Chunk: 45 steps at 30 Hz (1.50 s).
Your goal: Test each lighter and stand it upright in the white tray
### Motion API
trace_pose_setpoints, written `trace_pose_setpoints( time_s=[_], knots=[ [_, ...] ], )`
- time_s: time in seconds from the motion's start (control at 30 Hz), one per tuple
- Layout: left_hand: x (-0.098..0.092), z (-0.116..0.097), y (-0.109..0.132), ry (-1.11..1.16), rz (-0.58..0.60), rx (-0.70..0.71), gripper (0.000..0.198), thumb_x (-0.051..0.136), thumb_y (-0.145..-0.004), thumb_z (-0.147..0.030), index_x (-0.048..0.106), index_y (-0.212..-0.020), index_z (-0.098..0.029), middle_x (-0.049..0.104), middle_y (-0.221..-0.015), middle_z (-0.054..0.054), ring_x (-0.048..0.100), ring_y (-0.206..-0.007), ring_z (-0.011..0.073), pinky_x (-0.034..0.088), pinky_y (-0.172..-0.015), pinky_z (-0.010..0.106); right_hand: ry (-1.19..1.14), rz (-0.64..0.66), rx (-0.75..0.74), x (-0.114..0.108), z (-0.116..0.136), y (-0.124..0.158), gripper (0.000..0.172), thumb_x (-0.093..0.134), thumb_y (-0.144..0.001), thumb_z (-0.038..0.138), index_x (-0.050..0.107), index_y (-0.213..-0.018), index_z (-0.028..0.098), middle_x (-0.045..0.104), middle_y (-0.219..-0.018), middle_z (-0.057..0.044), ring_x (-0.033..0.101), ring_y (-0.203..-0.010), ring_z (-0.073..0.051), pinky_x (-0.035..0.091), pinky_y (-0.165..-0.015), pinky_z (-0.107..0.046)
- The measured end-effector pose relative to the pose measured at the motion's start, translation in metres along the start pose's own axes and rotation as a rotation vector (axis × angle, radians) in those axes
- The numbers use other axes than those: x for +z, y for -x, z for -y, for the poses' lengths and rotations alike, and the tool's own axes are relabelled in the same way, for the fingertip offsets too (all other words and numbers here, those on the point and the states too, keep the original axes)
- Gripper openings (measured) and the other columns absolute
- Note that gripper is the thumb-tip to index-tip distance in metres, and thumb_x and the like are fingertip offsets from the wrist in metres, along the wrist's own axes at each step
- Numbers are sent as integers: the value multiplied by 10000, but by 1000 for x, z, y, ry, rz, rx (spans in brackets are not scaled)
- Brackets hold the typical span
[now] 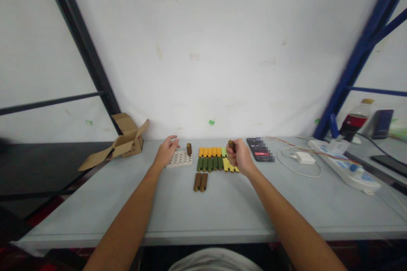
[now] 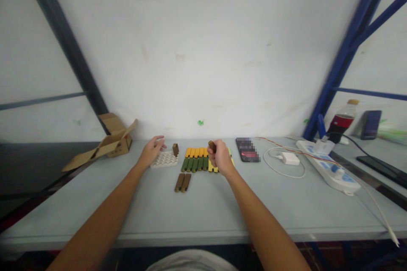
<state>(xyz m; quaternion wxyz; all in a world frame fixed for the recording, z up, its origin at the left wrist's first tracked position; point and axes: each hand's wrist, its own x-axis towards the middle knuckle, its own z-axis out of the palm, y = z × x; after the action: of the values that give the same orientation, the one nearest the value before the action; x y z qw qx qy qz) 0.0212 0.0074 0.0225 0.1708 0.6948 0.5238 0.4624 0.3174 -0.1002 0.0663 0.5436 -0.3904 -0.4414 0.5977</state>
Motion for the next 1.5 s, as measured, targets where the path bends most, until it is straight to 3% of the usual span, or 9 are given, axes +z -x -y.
trace_pose_setpoints(
  time_s=[0.27,0.6,0.73,0.87,1.03,1.2,1.27,1.37,1.5],
  knots=[
    [2,-7,1,-27,55,-5,551,396,-881,-628,605,-1089,-162,705,-747,50,628,-655,197,474,-648,297,95,-3,-122,1,-1,3,394,431,-797,490,331,-516,233,198,-441,91,126,-369,-54,87,-340,-189],
    [0,-8,4,-32,58,19,507,362,-929,-583,620,-1076,-172,691,-743,36,613,-650,182,470,-655,288,-5,49,-55,3,-2,1,354,361,-766,497,325,-527,239,175,-448,89,81,-359,-61,62,-339,-196],
    [3,-16,4,-87,-68,76,441,426,-923,-518,594,-1153,-181,704,-808,37,628,-705,183,472,-685,286,-18,118,6,3,-2,1,425,352,-782,591,349,-552,234,166,-460,99,76,-364,-58,77,-343,-191],
    [11,-42,12,-59,-171,203,339,510,-903,-429,606,-1126,-193,701,-883,43,640,-815,189,476,-752,296,-15,153,-36,6,-8,-2,527,403,-780,718,439,-661,206,251,-490,98,140,-384,-49,127,-380,-183],
    [34,-85,35,169,80,418,341,647,-834,-350,618,-1134,-189,704,-1017,71,634,-929,192,474,-852,316,26,198,-219,15,-27,-4,501,497,-825,713,426,-916,226,394,-577,89,318,-450,-75,258,-450,-196],
    [55,-102,49,323,294,377,214,677,-808,-363,688,-899,-169,695,-794,39,614,-745,169,490,-728,283,225,271,-297,20,-43,2,579,556,-854,659,266,-1159,262,438,-715,85,369,-529,-86,314,-512,-214],
    [52,-100,46,322,299,344,204,675,-800,-371,681,-825,-169,686,-739,28,605,-709,165,484,-700,277,323,286,-324,20,-43,4,599,533,-892,619,208,-1242,258,507,-852,31,468,-647,-112,397,-597,-249],
    [33,-90,33,276,164,268,237,655,-797,-408,663,-812,-172,678,-711,25,594,-667,162,479,-669,279,531,278,-371,16,-39,7,676,579,-900,523,157,-1351,247,506,-1137,-76,538,-930,-165,462,-800,-332],
    [2,-64,15,42,63,200,269,649,-767,-445,670,-794,-178,689,-697,27,602,-682,181,488,-696,298,837,255,-476,12,-33,7,568,668,-851,395,377,-1300,205,518,-1178,-91,522,-1006,-194,444,-881,-364]
  ],
)
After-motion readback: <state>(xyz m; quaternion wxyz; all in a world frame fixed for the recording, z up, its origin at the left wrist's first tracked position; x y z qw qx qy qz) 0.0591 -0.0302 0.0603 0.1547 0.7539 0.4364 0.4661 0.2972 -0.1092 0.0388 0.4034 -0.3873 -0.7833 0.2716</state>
